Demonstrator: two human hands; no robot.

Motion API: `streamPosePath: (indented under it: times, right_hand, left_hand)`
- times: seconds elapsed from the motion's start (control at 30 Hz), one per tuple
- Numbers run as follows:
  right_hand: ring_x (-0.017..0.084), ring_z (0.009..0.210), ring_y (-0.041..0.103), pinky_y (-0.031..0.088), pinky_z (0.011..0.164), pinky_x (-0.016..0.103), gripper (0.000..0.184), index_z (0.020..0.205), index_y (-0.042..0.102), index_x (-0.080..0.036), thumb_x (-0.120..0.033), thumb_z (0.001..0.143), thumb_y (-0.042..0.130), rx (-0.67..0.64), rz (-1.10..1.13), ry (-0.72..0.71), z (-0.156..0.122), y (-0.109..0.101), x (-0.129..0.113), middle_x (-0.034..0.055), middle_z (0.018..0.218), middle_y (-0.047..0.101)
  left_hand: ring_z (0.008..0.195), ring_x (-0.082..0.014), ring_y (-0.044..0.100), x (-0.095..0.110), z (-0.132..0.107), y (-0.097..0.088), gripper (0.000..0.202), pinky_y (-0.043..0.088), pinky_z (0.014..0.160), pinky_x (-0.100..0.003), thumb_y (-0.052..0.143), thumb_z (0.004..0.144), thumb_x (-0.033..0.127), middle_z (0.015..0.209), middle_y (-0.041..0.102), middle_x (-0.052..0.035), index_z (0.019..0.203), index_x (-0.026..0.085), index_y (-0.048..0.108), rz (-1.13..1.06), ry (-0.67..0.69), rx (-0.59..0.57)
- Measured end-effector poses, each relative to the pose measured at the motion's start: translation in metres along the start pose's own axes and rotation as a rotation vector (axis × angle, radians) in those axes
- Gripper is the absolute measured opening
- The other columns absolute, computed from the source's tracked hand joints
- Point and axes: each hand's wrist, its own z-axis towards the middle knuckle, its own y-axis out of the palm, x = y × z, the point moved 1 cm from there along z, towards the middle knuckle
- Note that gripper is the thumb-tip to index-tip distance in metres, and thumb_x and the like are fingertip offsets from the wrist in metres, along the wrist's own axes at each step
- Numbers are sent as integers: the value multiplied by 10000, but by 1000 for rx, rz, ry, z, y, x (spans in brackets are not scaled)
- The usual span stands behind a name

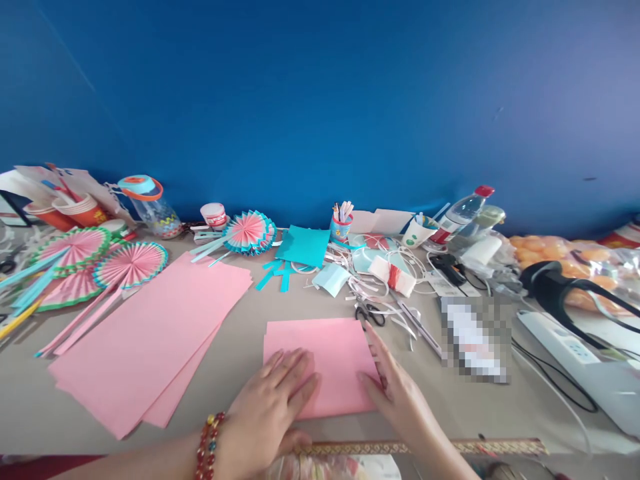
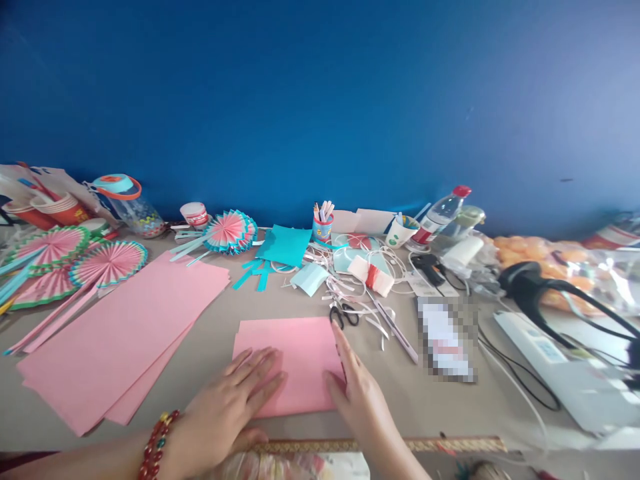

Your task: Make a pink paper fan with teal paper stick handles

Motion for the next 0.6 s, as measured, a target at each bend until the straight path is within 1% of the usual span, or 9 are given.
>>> streamPosePath:
  times: [0.07,0.17,0.27,0.37,0.53,0.6]
  right_hand:
    - [243,903,719,592,715,336,561,1469,426,-296,-290,910,455,0,-133,-64,2,0,0,109,1222,657]
    - [212,724,724,585,600,308,472,1385,532,-278,-243,931,407,-9,-237,-92,6,4,0,110,1173,666]
    - [205,720,724,591,598,301,404,1280,610,-259,-231,945,387,31,-248,-100,8,8,0,103,1133,677]
    - [204,717,722,597,603,304,377,1241,628,-259,-232,941,400,61,-244,-107,9,9,0,103,1117,684]
    - [205,749,727,594,605,290,378,1258,605,-275,-229,949,392,69,-224,-86,9,9,1,94,1100,686]
    - [210,779,732,594,612,287,375,1260,601,-261,-233,952,388,70,-223,-77,11,9,2,99,1105,683]
  left_hand:
    - [1477,-326,232,-4,1,2,766,231,1180,-507,612,899,434,1616,235,-132,1545,227,257,-8,-2,-1]
    - [1478,-320,227,-7,2,-1,709,226,1180,-502,563,930,367,1614,249,-118,1549,228,244,-10,-14,20]
    - [1474,-312,240,-10,5,-5,699,226,1183,-481,542,933,320,1618,240,-117,1552,218,233,-18,-23,41]
    - [1469,-313,250,-13,10,-8,710,228,1183,-489,551,917,288,1624,225,-107,1551,242,234,-30,-10,37]
    - [1469,-341,237,-17,16,-11,678,235,1177,-529,555,919,337,1625,215,-115,1534,246,284,-57,13,7]
    - [1471,-330,236,-18,18,-13,661,230,1181,-528,532,935,325,1622,228,-109,1538,247,273,-65,9,0]
